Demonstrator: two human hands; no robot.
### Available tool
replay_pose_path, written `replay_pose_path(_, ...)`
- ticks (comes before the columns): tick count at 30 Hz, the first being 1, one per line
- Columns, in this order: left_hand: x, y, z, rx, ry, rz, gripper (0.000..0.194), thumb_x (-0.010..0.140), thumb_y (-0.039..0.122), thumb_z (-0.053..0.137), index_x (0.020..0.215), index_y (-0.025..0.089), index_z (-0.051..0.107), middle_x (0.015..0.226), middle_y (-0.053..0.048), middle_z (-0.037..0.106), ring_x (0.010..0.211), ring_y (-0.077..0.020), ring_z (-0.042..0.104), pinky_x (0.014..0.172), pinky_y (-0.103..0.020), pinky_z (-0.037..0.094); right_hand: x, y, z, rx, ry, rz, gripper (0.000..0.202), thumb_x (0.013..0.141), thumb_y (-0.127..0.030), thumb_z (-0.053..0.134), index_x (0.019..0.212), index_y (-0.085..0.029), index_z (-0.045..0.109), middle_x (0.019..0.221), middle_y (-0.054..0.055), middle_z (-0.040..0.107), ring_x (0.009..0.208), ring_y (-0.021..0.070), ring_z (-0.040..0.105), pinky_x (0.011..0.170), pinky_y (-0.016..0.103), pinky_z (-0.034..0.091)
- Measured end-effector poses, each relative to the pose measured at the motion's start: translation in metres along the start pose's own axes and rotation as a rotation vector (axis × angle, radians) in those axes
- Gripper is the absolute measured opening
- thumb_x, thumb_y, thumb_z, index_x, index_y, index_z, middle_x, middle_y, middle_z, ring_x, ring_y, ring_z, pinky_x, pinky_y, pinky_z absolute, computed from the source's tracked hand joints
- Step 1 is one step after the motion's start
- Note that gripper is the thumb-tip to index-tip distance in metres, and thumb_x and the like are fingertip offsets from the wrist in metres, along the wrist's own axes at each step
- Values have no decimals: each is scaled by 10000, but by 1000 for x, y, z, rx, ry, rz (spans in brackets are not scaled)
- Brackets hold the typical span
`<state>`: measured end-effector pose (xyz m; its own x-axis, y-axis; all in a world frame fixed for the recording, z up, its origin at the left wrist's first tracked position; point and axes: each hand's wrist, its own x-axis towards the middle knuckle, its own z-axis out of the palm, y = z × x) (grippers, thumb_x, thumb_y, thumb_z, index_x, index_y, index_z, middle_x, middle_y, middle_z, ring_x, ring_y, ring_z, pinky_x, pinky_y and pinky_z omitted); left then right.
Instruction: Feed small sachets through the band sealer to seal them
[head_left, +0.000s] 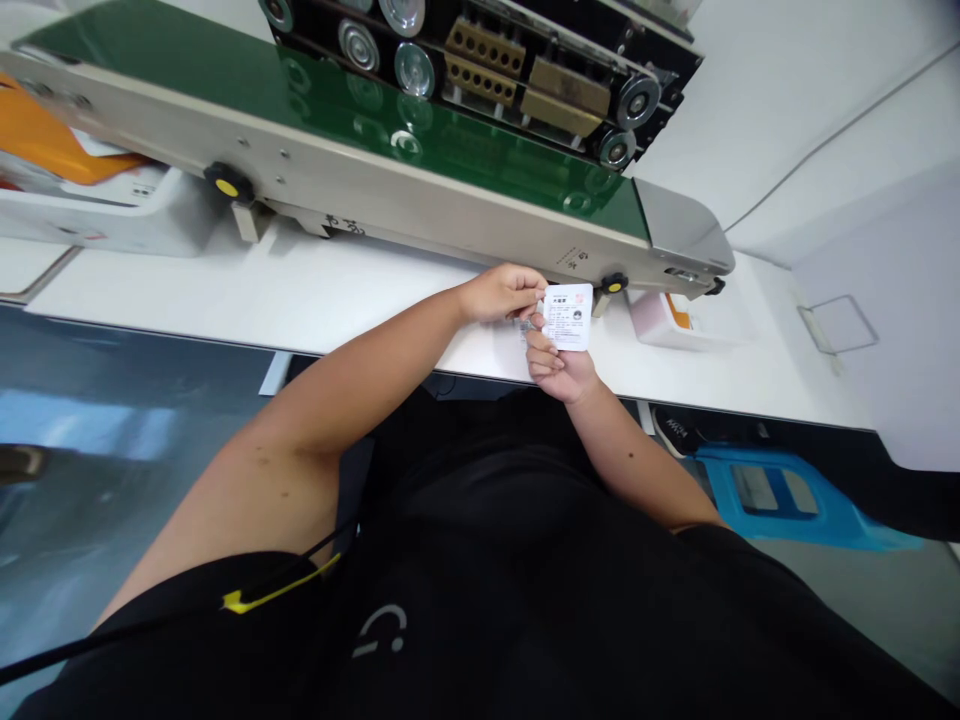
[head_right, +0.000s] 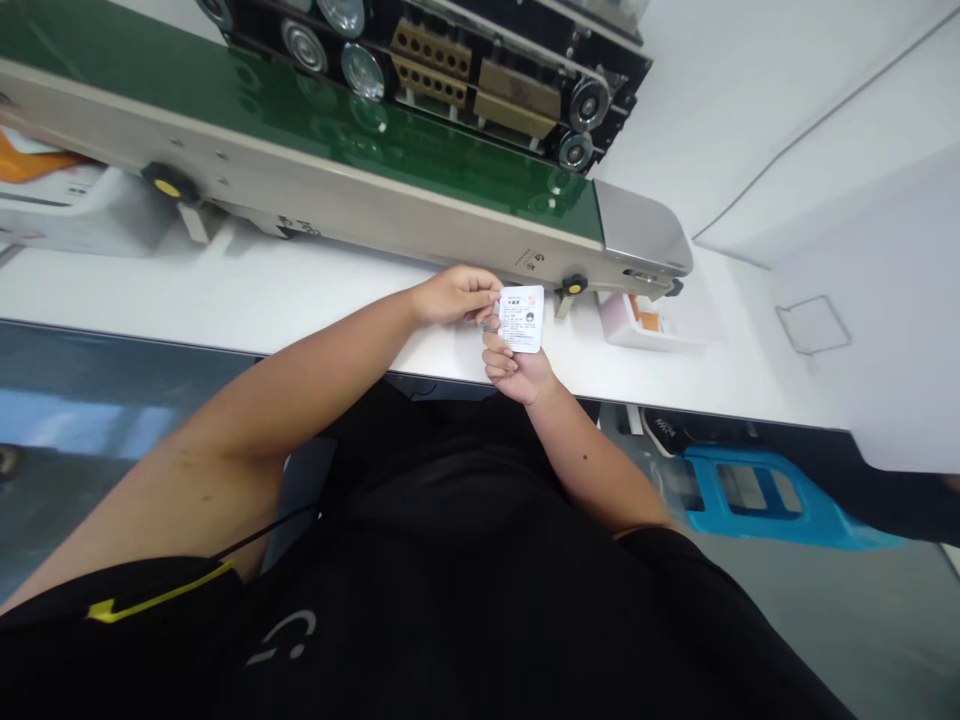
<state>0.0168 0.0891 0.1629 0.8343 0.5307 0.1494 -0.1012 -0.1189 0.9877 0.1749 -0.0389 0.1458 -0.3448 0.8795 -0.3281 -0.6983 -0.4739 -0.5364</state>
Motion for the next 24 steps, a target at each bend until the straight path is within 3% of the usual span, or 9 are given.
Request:
replay_pose_path(6, -2, 3, 3, 32, 29, -16, 94, 973, 149, 682, 883, 121, 685, 545, 31, 576, 468, -53, 479, 516, -188, 366, 1, 0, -7, 72, -149, 20, 130, 1083, -218, 382, 991, -255, 465, 616, -110, 249, 407, 60, 190, 420, 140, 202)
replay_pose_path(11, -1, 2, 2, 43, 24, -21, 117, 971, 83, 634, 877, 124, 689, 536, 32, 576, 456, -52, 469, 495, -188, 343, 0, 0, -7, 47, -120, 2, 145, 1095, -244, 371, 990, -258, 469, 608, -114, 268, 405, 64, 166, 406, 136, 208)
replay_pose_path(17, -2, 2, -1, 3, 27, -14, 87, 962, 184, 701, 906, 118, 705, 571, 15, 606, 473, -61, 494, 505, -198, 368, 0, 0, -5, 32, -102, -13, 238, 1119, -247, 300, 977, -250, 491, 605, -111, 284, 400, 72, 169, 392, 135, 209)
replay_pose_path(24, 1, -1, -3, -37, 17, 30, 242, 939, 305, 760, 824, 124, 650, 594, 24, 584, 501, -54, 479, 515, -194, 360, 2, 0, -10, 9, -170, 14, 220, 1099, -170, 316, 994, -235, 498, 606, -114, 238, 400, 63, 189, 416, 143, 196)
